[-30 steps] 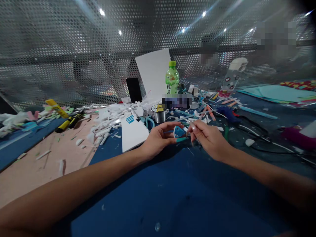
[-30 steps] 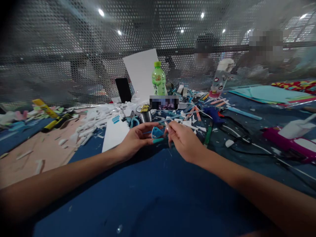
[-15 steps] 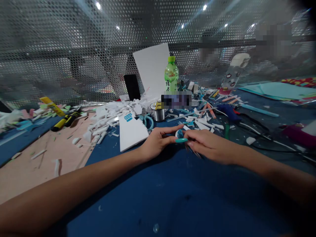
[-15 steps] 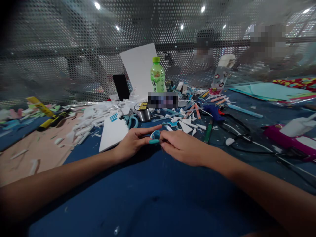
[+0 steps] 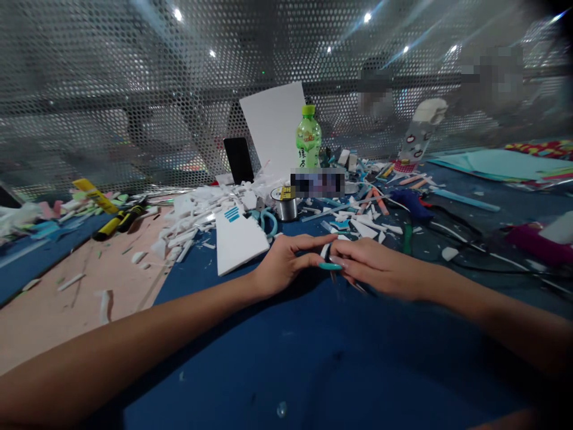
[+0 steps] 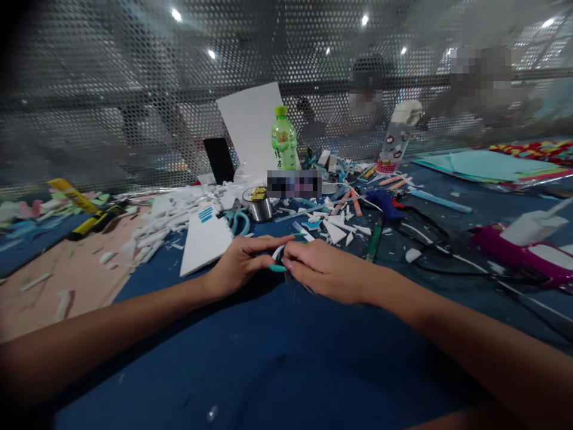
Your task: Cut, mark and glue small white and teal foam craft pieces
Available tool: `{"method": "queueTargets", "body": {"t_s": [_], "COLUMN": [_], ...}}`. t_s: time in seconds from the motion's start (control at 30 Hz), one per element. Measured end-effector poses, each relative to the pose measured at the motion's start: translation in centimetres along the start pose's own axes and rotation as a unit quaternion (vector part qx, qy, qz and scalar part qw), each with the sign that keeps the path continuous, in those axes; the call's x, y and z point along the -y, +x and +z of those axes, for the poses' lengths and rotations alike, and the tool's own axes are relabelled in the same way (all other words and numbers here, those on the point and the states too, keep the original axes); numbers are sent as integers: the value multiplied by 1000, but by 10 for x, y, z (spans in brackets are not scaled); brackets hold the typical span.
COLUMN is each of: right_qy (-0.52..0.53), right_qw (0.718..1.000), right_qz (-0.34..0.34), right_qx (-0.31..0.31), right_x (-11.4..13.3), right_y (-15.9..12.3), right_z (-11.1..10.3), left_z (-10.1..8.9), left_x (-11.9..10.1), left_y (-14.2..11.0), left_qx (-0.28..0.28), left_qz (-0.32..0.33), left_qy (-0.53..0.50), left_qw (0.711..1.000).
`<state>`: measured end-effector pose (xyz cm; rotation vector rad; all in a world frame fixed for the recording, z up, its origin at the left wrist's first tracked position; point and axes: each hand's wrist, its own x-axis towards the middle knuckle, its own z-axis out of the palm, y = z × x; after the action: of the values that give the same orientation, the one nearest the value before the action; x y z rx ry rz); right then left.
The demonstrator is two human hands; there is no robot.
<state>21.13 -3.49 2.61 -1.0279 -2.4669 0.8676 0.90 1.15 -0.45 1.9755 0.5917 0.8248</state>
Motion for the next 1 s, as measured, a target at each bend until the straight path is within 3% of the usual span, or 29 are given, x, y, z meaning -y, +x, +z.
{"method": "queueTargets", "body": {"t_s": [0.5, 1.0], "right_qy": [-7, 30], "right_qw": [1000, 997], "right_qz": [12, 5], "right_qx": [12, -64], "right_x": [2, 1], "right_y": [0, 4], "right_z": [1, 10], "left_z": [0, 0], "left_x": [4, 2], "left_y": [1, 1], "left_qx": [-10, -13], "left_qz": [37, -4], "left_qy": [60, 15], "left_qw": [997, 1000]}}
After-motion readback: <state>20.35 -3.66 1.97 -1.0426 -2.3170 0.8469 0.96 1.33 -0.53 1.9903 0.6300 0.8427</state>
